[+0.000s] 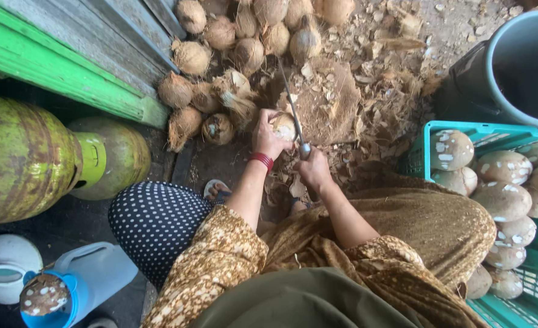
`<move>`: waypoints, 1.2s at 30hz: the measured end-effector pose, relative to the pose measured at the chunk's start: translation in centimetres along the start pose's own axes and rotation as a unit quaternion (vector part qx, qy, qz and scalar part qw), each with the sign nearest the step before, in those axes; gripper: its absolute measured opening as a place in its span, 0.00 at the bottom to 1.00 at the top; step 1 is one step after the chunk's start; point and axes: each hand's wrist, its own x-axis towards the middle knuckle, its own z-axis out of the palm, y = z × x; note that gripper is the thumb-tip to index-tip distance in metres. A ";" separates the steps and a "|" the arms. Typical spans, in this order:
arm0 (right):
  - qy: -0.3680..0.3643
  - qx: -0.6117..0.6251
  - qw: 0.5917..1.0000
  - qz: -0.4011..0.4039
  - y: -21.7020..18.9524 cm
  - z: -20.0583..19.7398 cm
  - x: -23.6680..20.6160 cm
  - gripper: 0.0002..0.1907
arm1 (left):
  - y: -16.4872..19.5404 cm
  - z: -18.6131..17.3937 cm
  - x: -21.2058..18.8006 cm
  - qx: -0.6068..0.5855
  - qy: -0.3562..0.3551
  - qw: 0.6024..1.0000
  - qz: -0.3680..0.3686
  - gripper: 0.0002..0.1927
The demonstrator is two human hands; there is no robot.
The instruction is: The person sits on the ground and uses a curved knife to remove the husk from a coconut. They rotate the coconut and repeatedly strike the husk with the knife, then place the husked coconut into a nearby crate.
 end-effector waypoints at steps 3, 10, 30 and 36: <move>-0.019 0.005 1.000 0.004 -1.2 -1.1 -0.8 0.20 | -0.1 0.3 -0.3 -0.037 0.016 0.998 0.039 0.42; -0.012 0.072 0.995 0.073 1.0 0.4 0.1 0.13 | -0.9 0.9 -1.8 0.023 0.037 0.999 -0.008 0.44; -0.035 0.017 0.997 0.059 0.5 0.0 0.3 0.22 | -0.7 0.2 -0.1 -0.261 0.007 0.933 -0.249 0.44; 0.019 -0.059 0.997 -0.036 1.4 1.1 1.3 0.16 | -1.3 0.8 -0.5 -0.157 0.019 0.968 -0.195 0.45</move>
